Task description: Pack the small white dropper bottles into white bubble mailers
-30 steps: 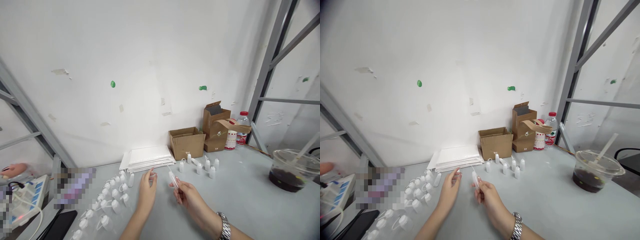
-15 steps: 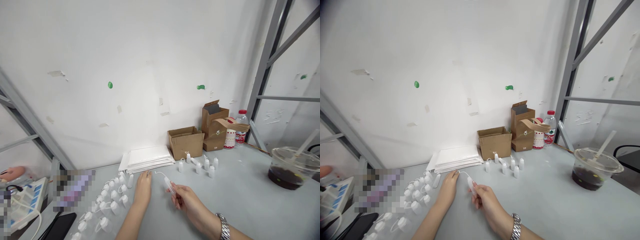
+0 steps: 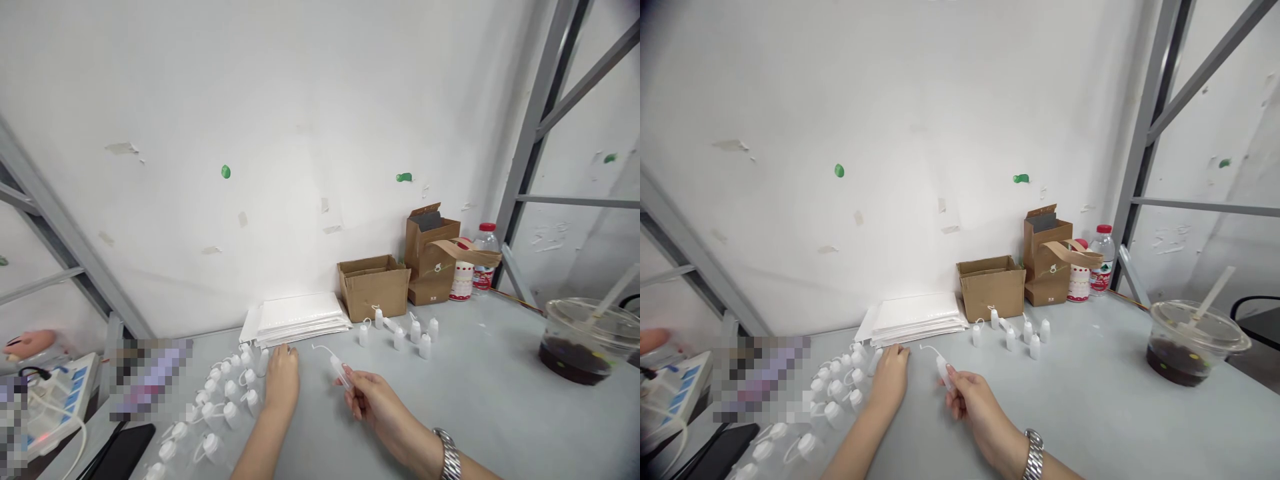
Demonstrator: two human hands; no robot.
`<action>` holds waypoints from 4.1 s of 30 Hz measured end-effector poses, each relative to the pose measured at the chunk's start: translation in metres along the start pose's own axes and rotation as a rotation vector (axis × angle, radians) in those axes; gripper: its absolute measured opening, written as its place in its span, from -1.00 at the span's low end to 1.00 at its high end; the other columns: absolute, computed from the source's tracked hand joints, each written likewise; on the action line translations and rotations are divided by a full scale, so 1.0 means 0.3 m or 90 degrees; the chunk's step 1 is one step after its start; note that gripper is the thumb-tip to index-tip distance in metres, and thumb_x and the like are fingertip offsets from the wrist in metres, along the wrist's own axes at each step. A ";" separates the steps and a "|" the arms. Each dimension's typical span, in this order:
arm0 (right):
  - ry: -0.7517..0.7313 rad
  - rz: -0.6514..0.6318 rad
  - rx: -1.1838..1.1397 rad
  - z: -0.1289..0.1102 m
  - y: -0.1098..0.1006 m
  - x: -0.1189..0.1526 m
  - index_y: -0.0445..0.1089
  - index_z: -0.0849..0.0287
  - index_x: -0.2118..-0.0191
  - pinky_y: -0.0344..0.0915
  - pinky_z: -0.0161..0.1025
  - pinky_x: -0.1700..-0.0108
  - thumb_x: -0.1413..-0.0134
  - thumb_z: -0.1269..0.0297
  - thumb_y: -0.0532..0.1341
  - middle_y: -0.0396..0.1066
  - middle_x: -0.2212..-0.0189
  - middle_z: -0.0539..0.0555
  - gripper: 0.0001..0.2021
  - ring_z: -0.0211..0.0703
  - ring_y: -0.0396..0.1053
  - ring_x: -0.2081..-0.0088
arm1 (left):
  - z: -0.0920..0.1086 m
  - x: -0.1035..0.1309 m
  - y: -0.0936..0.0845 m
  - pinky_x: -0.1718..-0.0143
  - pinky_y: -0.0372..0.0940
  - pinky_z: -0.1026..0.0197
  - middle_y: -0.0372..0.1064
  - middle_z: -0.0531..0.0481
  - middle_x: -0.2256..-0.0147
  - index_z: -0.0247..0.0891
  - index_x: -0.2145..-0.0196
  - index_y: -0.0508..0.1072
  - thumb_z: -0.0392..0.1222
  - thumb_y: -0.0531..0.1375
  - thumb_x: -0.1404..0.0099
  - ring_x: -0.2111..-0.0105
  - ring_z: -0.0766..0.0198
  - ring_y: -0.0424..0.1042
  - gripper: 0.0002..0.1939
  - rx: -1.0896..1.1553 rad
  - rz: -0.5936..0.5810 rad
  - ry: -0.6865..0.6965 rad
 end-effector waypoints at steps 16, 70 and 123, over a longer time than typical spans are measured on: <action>-0.049 0.048 0.019 -0.030 -0.024 -0.003 0.23 0.20 0.36 0.15 -0.33 0.44 0.24 -0.01 0.30 0.43 0.48 0.01 -0.58 -0.39 0.22 0.63 | 0.020 0.042 0.066 0.18 0.28 0.21 0.48 -0.14 0.26 -0.30 0.37 0.49 -0.26 0.26 0.00 0.26 0.20 0.44 -0.83 0.985 -0.095 -0.242; 0.054 -0.089 -0.064 0.009 0.056 0.020 0.32 0.29 0.51 0.04 -0.35 0.53 0.14 -0.20 0.13 0.28 0.74 0.00 -0.47 -0.36 0.15 0.68 | 0.114 0.106 0.024 -0.02 0.15 0.08 0.50 -0.21 0.25 -0.34 0.45 0.51 -0.07 0.36 0.16 0.12 0.05 0.41 -0.68 1.134 -0.099 -0.207; -0.061 0.035 0.046 -0.035 -0.017 -0.018 0.21 0.18 0.50 -0.03 -0.34 0.60 0.34 -0.32 0.15 0.19 0.73 -0.12 -0.43 -0.38 0.07 0.73 | 0.174 0.095 -0.014 0.15 0.26 0.13 0.53 -0.12 0.36 -0.29 0.44 0.55 -0.04 0.29 0.08 0.27 0.07 0.45 -0.72 0.897 -0.169 -0.059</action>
Point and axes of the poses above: each hand's wrist, its own x-axis away from the middle knuckle, its own y-axis out of the palm, z = x × y, the point moved 10 cm from there along -x, towards the middle knuckle
